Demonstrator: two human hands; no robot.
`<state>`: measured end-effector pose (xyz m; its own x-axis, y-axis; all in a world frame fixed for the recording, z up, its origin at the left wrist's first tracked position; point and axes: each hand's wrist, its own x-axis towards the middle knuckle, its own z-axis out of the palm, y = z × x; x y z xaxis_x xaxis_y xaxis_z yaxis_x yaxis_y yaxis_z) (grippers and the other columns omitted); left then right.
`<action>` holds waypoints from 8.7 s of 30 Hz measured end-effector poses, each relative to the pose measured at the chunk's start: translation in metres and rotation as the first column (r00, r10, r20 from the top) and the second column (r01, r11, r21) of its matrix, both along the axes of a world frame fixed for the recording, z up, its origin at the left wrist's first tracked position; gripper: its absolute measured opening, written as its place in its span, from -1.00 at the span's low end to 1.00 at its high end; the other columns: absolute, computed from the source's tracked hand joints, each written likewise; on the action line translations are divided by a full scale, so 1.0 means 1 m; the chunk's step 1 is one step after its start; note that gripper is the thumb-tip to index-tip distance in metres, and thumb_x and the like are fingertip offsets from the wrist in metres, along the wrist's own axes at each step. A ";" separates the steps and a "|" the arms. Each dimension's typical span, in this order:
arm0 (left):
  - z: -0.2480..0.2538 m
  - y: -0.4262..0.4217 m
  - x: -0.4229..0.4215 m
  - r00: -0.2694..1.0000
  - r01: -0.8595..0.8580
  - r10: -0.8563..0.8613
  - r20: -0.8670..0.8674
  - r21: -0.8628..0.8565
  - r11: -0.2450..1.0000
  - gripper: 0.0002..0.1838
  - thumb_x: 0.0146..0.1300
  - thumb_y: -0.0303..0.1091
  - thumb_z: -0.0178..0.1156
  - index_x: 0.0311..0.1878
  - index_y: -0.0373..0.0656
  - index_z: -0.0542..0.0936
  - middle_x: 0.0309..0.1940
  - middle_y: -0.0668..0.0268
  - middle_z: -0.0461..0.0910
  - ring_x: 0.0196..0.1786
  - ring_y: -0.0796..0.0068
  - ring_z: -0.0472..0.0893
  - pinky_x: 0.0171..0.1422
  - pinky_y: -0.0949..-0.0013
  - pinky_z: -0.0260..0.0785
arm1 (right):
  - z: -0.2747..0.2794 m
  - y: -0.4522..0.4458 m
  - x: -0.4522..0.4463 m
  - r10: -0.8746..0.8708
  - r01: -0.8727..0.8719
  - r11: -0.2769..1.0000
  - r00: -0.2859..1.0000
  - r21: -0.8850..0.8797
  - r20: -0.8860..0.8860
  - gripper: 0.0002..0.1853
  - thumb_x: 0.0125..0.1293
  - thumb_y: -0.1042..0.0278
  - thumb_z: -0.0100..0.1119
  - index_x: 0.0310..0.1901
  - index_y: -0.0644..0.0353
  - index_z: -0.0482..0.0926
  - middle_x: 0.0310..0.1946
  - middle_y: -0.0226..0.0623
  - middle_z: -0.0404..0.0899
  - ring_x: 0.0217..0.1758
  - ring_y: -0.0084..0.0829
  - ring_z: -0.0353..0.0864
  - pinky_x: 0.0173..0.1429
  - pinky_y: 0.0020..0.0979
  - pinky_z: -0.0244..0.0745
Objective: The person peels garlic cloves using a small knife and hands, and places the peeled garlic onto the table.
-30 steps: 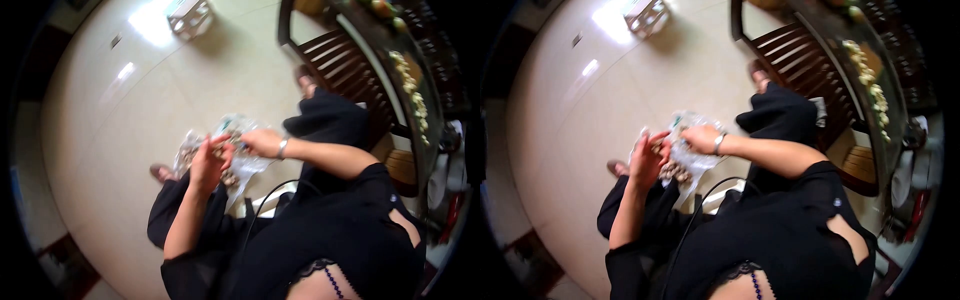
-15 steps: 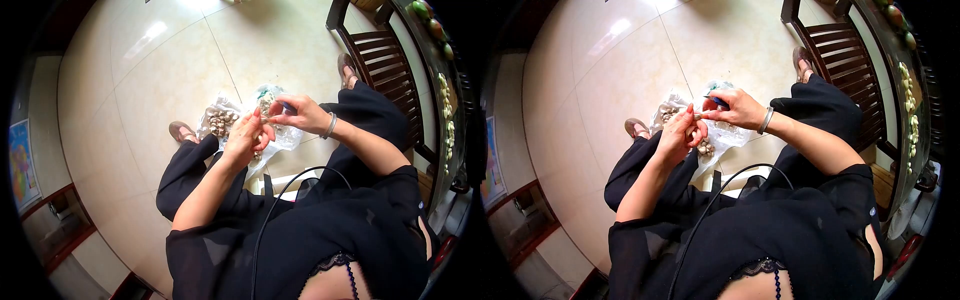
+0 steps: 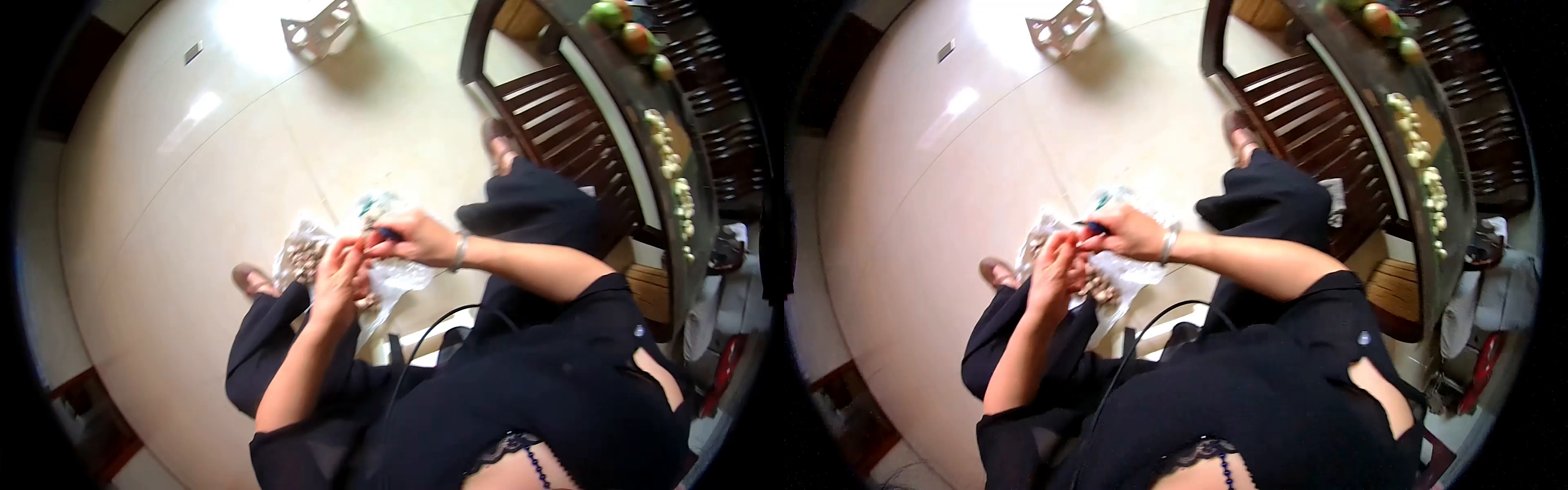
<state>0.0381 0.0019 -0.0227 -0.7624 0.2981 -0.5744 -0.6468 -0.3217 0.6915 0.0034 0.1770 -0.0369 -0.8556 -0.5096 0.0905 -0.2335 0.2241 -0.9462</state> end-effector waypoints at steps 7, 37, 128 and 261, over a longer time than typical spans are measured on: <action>0.010 -0.006 -0.009 0.984 0.078 -0.097 -0.149 -0.125 0.989 -0.85 0.20 -0.37 0.09 -0.29 -0.26 0.50 -0.48 0.33 0.53 -0.67 0.77 0.29 -0.63 0.68 0.09 | 0.013 0.005 -0.004 0.034 -0.027 0.998 0.992 -0.056 0.125 -0.82 0.10 0.37 0.19 -0.40 0.31 0.46 -0.58 -0.24 0.54 -0.48 -0.47 0.54 -0.36 -0.48 0.39; 0.015 -0.003 -0.003 0.995 -0.012 0.036 -0.094 0.250 0.968 -0.81 0.24 -0.28 0.06 -0.21 -0.20 0.46 -0.49 0.33 0.49 -0.61 0.71 0.33 -0.57 0.71 0.05 | 0.038 0.007 0.007 0.038 -0.014 0.977 0.993 0.215 -0.110 -0.75 0.27 0.19 -0.05 -0.25 0.22 0.32 -0.56 -0.06 0.43 -0.47 -0.04 0.47 -0.44 -0.24 0.34; 0.027 -0.005 -0.019 0.994 0.057 -0.076 0.076 0.216 0.975 -0.84 0.15 -0.41 0.08 -0.21 -0.23 0.48 -0.46 0.31 0.49 -0.52 0.62 0.42 -0.52 0.65 0.18 | 0.025 0.013 -0.005 0.085 0.105 0.912 0.898 0.397 -0.432 -0.63 0.22 -0.02 -0.07 -0.54 0.11 0.28 -0.66 -0.26 0.40 -0.58 -0.18 0.47 -0.57 -0.29 0.36; 0.021 -0.016 -0.012 0.979 0.151 -0.095 -0.183 0.326 0.933 -0.65 0.27 -0.22 -0.01 -0.01 -0.29 0.42 -0.39 0.28 0.51 -0.47 0.70 0.36 -0.43 0.69 0.14 | 0.007 0.009 0.003 0.053 -0.043 0.981 0.998 0.191 -0.045 -0.80 0.03 0.35 0.23 -0.36 0.28 0.49 -0.51 -0.07 0.49 -0.46 -0.15 0.51 -0.38 -0.35 0.39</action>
